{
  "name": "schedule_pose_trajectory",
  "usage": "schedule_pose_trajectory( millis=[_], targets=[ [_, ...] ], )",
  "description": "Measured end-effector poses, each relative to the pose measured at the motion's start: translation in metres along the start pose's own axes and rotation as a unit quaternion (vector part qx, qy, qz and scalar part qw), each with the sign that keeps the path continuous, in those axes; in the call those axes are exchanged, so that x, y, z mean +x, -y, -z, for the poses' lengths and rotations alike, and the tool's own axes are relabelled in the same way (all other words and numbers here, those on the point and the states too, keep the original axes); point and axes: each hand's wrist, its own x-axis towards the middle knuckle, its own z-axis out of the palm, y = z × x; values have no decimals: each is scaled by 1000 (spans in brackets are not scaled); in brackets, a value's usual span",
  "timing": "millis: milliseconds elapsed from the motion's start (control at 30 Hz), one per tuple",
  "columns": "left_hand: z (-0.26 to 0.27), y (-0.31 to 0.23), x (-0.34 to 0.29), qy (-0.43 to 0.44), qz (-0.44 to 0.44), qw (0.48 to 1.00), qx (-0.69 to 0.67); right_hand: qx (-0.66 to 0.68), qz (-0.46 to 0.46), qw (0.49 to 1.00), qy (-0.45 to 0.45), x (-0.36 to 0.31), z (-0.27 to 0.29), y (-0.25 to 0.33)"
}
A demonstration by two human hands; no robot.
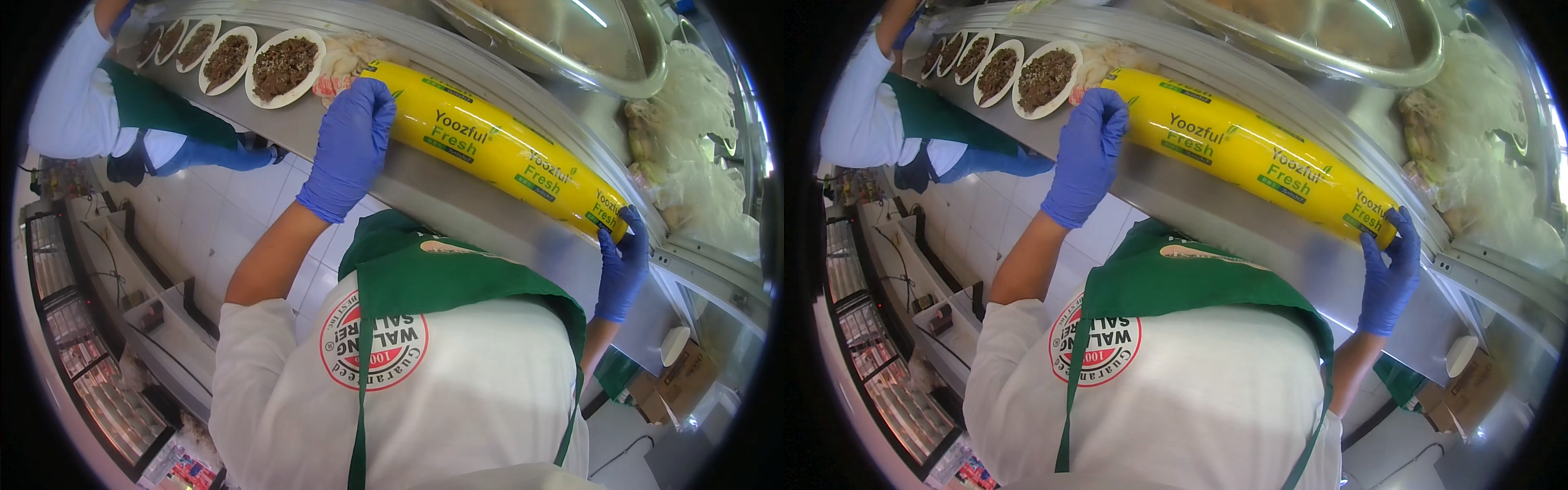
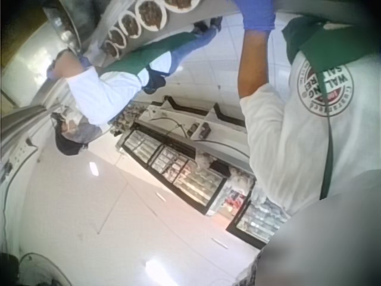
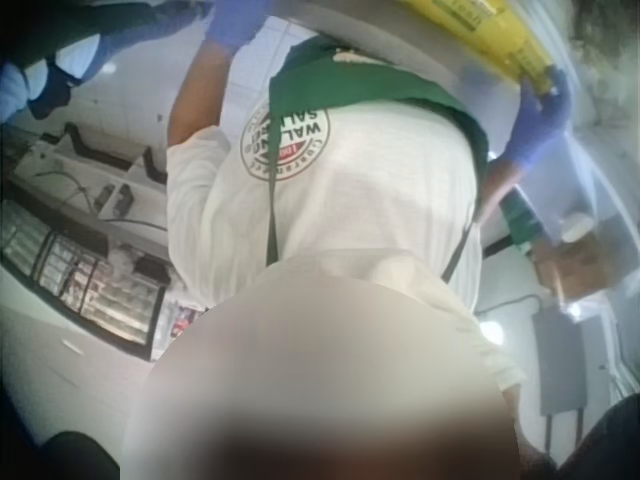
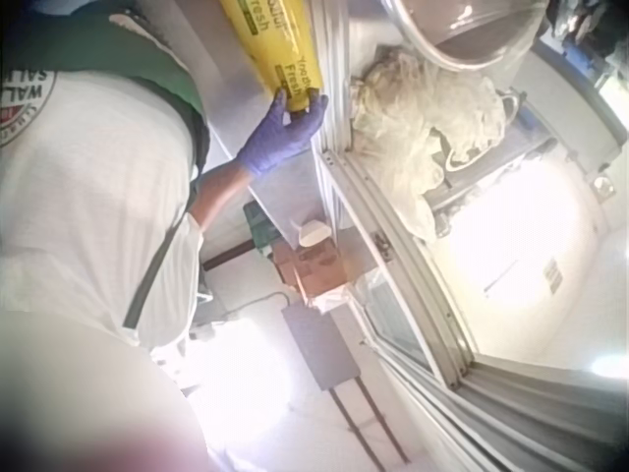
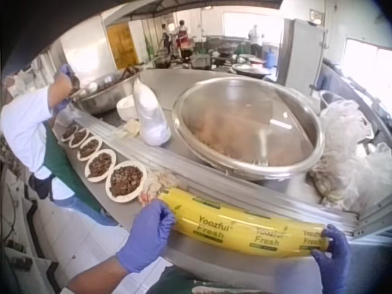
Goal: The person scoops a white granular substance from a green bin into a plastic bag using a yellow scoop, then places the bag on a shelf. The person then covers a large metal bowl containing cooked food with plastic wrap, smoothing it over the surface.
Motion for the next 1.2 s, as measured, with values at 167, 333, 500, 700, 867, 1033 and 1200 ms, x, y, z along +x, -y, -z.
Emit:
schedule_pose_trajectory(
  millis=[167, 333, 500, 700, 867, 1033, 1200],
  targets=[
    [5, -19, 1, 54, -18, 992, 115, -16, 13, 1000, -3, 1, -1, 2],
    [11, -8, 7, 72, -36, 996, 24, -8, 15, 1000, -15, 6, -6, 0],
    [3, -4, -1, 32, -19, 998, 45, -56, 16, 998, -9, 5, -4, 6],
    [-1, -18, -8, 36, 20, 997, 61, -249, 134, 958, -53, 5, -8, 23],
    [4, -24, -2, 73, 42, 996, 0, -302, 251, 920, 10, 8, -51, 55],
    [0, -20, -4, 41, 37, 996, 67, -218, 347, 909, 80, 22, -121, 99],
    [6, -38, -10, 39, -27, 979, 196, -139, 399, 903, 74, 30, -167, 121]
  ],
)
